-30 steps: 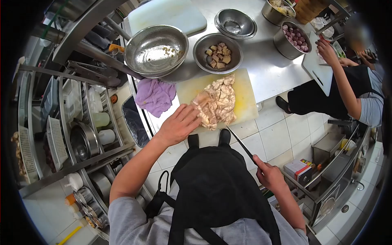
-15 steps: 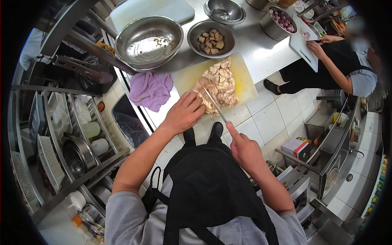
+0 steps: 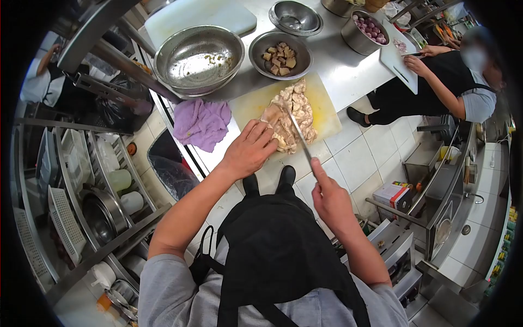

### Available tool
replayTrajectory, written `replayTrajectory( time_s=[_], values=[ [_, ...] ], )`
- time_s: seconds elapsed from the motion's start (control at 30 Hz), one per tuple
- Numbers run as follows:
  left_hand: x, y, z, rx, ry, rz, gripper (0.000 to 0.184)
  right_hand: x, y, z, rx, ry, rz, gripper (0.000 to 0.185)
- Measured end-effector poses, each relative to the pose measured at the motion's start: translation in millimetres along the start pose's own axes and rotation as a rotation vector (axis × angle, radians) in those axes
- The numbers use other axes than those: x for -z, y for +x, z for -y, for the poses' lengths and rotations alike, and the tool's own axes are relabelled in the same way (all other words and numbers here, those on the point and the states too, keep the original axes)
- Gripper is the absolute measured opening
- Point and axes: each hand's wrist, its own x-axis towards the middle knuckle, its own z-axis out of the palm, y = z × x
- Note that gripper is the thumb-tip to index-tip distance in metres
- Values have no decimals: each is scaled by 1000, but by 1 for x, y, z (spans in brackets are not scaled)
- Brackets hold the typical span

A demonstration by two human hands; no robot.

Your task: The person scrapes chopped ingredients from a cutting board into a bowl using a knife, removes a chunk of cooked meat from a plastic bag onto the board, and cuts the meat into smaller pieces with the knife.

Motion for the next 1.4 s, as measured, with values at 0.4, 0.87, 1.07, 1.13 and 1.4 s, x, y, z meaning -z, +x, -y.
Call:
replayTrajectory(
  time_s=[0.4,0.87,1.07,1.13,1.4],
  values=[
    [3,46,26,-333,182,122,33,13,-20,-40,-270,118,-54,72],
    [70,116,-28,542,-678,-89,37,45,-4,-80,-308,222,-219,70],
    [43,80,-17,1235,-1919,-479,37,48,2,-78,-311,243,-152,69],
    [9,63,-9,1303,-1933,-616,41,44,3,-76,-284,239,-120,70],
    [17,-2,7,1493,-1552,-8,34,24,1,-51,-101,167,59,72]
  ],
)
